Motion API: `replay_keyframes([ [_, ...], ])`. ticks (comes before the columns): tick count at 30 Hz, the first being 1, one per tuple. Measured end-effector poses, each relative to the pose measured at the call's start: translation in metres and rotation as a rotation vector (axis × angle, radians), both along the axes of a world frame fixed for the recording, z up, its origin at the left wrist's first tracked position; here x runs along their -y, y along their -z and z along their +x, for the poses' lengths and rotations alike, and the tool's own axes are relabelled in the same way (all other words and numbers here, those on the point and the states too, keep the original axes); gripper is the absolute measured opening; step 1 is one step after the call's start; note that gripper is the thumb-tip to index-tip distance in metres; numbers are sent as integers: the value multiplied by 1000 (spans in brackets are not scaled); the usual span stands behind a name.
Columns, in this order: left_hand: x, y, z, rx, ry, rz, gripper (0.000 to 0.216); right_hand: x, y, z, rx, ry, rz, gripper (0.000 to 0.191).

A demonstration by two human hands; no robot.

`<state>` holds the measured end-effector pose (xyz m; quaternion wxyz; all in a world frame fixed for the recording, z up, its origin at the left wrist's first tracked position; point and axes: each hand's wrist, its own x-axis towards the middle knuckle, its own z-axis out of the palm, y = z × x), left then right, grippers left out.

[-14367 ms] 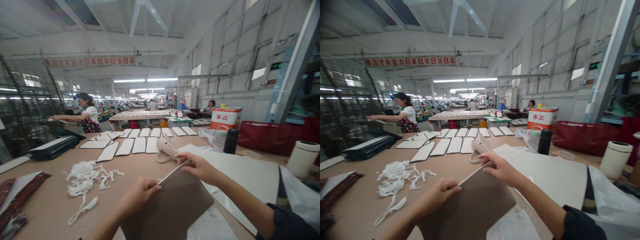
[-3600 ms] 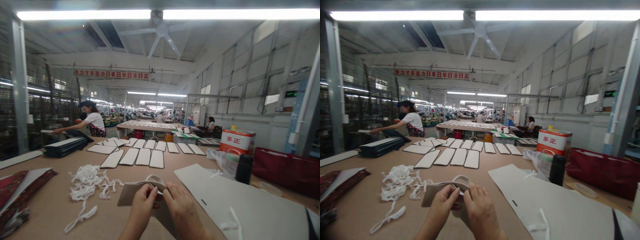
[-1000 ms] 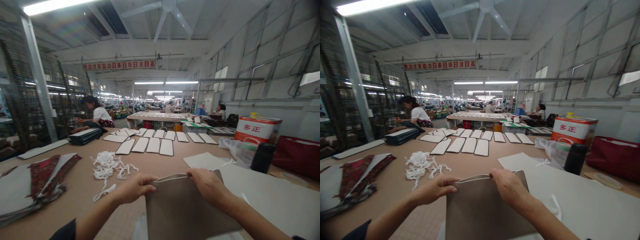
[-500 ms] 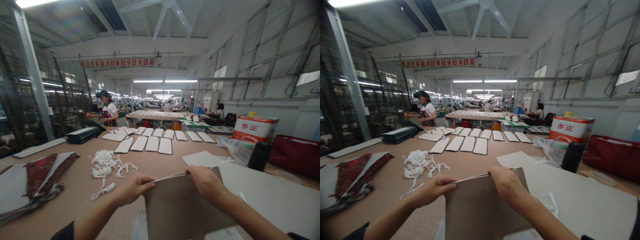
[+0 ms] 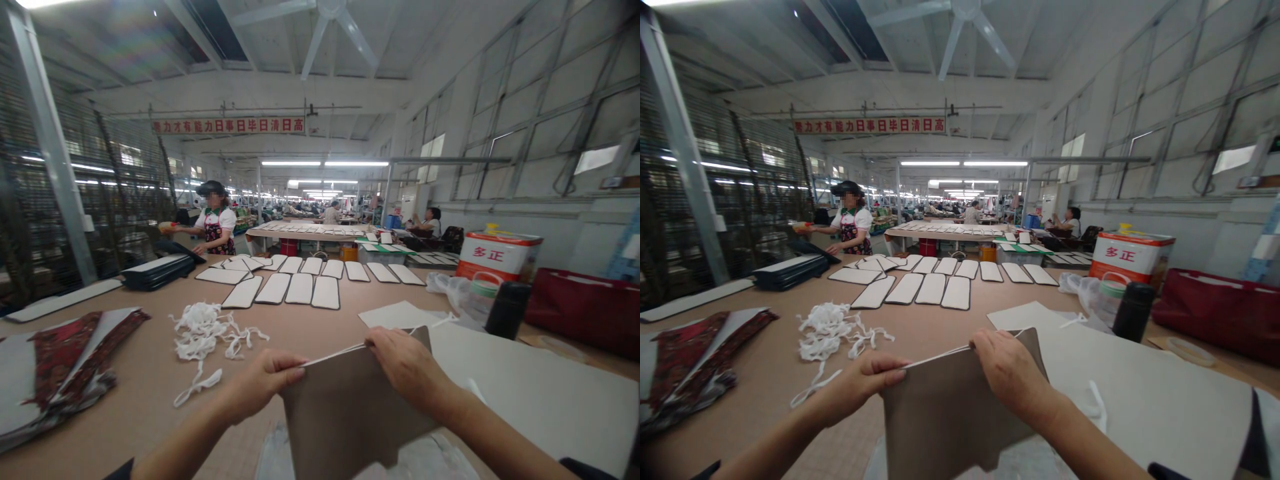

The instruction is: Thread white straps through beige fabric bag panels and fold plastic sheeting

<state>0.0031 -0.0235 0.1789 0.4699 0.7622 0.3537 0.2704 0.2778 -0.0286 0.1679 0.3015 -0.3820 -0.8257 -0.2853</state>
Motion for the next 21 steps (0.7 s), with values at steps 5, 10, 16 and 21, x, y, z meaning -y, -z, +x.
replay_keyframes([
  [5, 2, -4, 6, -88, 2, 138, 35, 1, -1, -3, 10, 15, -3, 20],
  [10, 8, -10, 30, -367, -117, 353, 28, 9, -4, -17, 24, -32, 31, 22],
  [16, 11, -12, 58, -509, -180, 519, 28, 14, -4, -24, 46, -32, 17, 22],
  [21, 8, -7, 58, -553, -90, 571, 29, 11, 1, -19, -66, -23, -141, 17],
])
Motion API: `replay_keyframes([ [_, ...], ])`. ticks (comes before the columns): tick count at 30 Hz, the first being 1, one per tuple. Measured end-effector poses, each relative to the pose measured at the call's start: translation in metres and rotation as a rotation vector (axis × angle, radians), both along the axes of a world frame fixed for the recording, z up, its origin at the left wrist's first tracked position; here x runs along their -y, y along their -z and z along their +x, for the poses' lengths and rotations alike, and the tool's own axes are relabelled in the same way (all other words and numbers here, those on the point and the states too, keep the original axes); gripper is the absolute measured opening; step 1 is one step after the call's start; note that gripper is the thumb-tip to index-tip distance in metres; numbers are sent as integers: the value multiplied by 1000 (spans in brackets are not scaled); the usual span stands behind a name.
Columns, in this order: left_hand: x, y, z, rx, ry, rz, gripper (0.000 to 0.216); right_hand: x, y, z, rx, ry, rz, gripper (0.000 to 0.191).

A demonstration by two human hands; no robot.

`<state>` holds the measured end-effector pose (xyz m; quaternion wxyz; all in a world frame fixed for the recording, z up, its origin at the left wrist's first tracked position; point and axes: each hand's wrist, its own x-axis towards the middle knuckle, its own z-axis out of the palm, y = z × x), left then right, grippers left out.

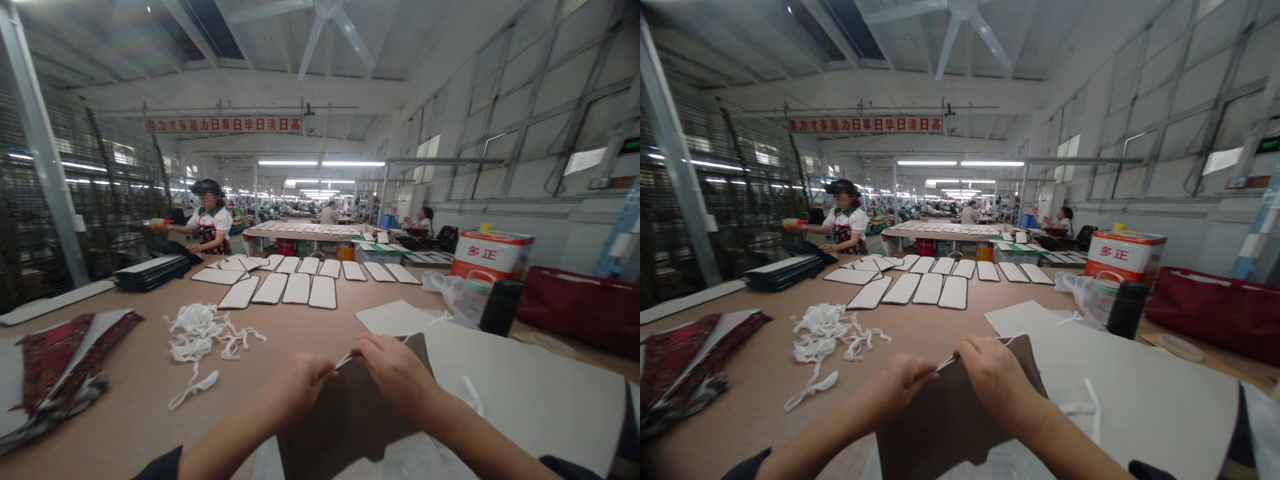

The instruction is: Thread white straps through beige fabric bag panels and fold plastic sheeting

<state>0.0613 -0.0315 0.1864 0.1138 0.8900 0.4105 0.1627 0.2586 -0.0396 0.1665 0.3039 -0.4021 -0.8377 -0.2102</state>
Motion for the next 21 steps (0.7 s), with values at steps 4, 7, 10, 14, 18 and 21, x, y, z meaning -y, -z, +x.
replay_keyframes([
  [4, -4, 2, -6, -80, 82, 35, 29, -2, 5, 1, -26, 6, -119, 14],
  [7, -5, 1, -8, -116, 110, 39, 30, -4, 11, 1, -2, 15, -99, 16],
  [10, -4, 4, -5, -109, 97, 55, 30, -4, 14, 0, 21, 11, -63, 18],
  [14, -6, 12, 2, -100, 55, 87, 27, 0, 11, -3, 11, -6, -98, 17],
  [18, -12, 17, 0, -122, 65, 130, 30, 6, 6, -3, -62, -86, -262, 17],
  [21, -12, 11, -4, -127, 85, 149, 31, 12, 5, 1, -84, -175, -360, 30],
])
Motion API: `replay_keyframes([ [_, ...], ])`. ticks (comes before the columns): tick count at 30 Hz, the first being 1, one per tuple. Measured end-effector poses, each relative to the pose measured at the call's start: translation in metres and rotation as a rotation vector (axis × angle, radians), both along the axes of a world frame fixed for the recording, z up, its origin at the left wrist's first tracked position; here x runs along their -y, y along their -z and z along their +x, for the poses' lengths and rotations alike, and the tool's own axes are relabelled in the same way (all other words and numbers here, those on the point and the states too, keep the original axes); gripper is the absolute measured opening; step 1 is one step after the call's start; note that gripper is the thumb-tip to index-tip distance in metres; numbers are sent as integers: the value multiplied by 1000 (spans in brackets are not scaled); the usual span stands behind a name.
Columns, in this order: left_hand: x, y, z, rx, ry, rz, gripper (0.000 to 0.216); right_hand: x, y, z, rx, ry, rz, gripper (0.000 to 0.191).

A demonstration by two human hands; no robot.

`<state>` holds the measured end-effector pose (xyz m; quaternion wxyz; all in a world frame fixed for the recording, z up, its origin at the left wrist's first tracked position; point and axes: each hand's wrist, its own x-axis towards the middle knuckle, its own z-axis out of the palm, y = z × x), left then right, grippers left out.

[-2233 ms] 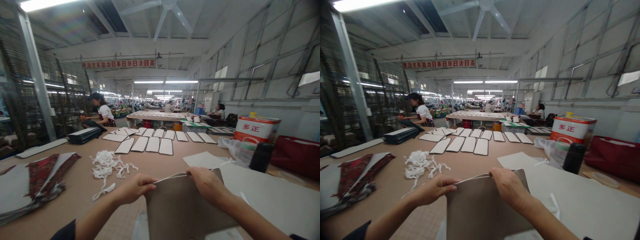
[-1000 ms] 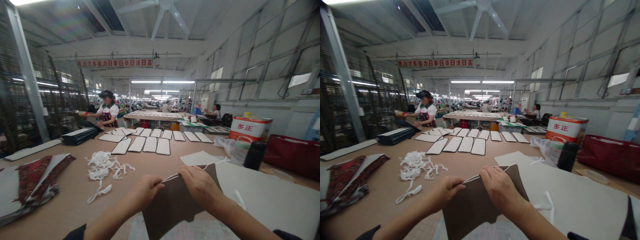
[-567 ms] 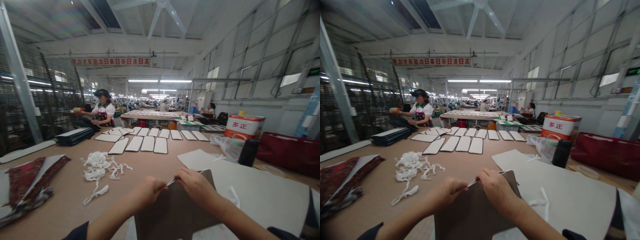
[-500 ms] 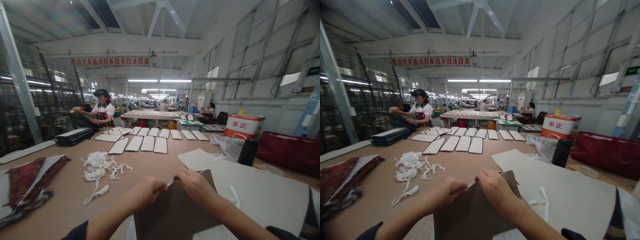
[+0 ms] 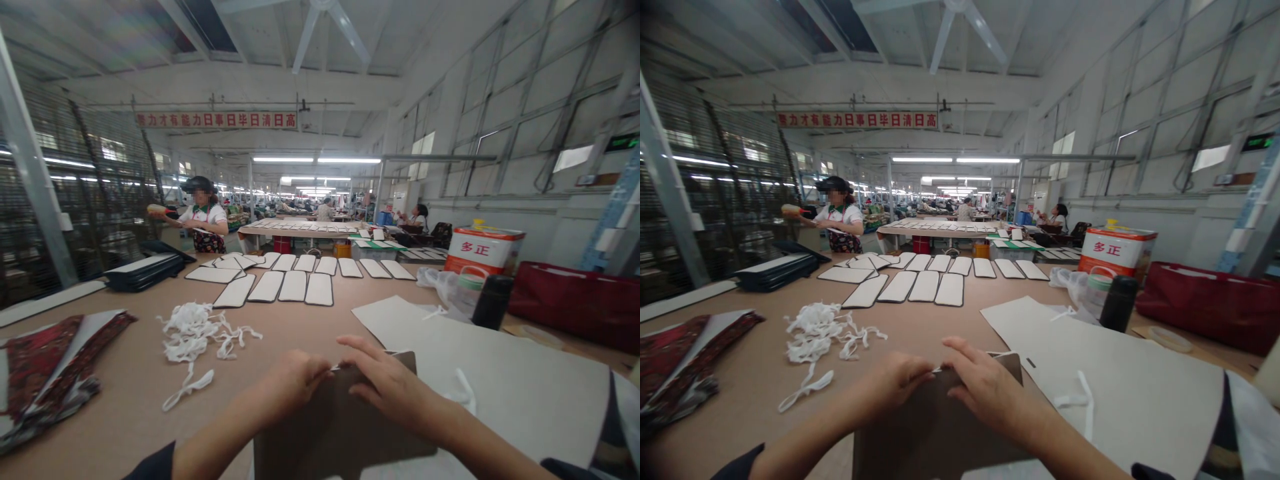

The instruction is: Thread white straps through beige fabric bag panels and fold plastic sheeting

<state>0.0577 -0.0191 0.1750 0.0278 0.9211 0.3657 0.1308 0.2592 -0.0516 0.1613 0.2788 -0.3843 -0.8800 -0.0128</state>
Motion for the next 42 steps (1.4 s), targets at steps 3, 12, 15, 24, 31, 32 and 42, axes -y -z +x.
replay_keyframes([
  [3, 2, -8, -3, -19, 10, -35, 29, 7, -3, 8, -94, -30, -106, 41],
  [12, -15, -2, -29, 80, -66, -218, 34, 0, -9, 55, -233, 74, 51, 33],
  [15, -16, -1, -30, 72, -61, -214, 33, -8, 0, 60, -262, 90, 45, 34],
  [24, -12, -3, -29, 89, -35, -284, 34, -8, 3, 45, -581, 83, -278, 29],
  [31, -14, -5, -30, 106, 0, -377, 34, -6, 6, 42, -681, 61, -280, 21],
  [32, -14, -5, -30, 110, 14, -395, 35, -6, 5, 41, -689, 60, -283, 20],
  [42, -4, 0, -13, 188, 125, -392, 30, -2, -7, 33, -771, 80, -337, 18],
])
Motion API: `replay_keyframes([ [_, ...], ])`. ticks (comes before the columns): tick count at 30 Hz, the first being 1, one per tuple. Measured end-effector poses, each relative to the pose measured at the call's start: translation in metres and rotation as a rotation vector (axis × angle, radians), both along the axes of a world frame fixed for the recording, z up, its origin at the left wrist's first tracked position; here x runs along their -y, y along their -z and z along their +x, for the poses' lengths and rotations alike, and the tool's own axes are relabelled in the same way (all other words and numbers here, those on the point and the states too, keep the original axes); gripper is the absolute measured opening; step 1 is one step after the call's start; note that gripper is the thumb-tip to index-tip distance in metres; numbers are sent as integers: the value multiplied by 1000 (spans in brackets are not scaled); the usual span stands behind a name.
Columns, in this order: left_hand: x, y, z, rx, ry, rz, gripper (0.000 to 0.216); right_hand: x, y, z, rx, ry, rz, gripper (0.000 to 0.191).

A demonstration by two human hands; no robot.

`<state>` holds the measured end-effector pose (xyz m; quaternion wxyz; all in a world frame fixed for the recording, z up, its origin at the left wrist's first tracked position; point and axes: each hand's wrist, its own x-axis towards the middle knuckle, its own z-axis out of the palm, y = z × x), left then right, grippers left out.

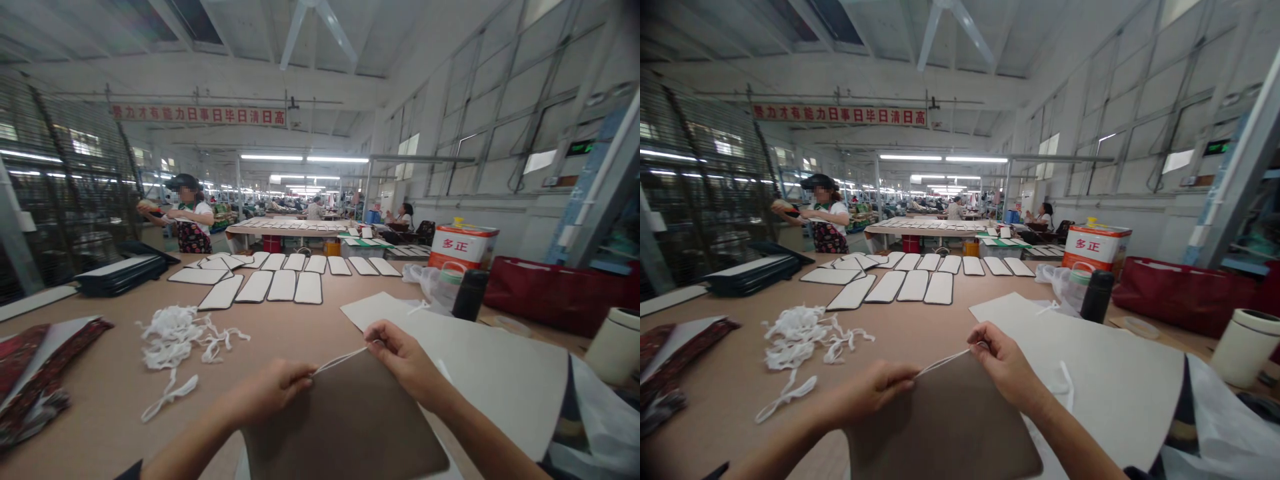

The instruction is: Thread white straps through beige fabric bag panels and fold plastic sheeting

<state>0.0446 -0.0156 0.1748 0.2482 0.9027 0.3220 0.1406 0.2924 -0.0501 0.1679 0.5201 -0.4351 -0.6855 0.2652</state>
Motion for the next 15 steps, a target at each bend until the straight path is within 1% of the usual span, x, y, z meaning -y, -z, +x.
replay_keyframes([
  [5, 2, 1, 23, 112, 17, 4, 28, 0, -4, -6, 42, -22, 6, 14],
  [9, -2, 4, 34, 182, -47, -1, 27, 0, -7, -6, 58, -23, 41, 12],
  [12, -4, 7, 37, 254, -70, -88, 26, 0, -9, -4, 73, -48, 62, 10],
  [15, -2, 4, 39, 334, -38, -232, 27, 2, -9, -4, 94, -74, 70, 8],
])
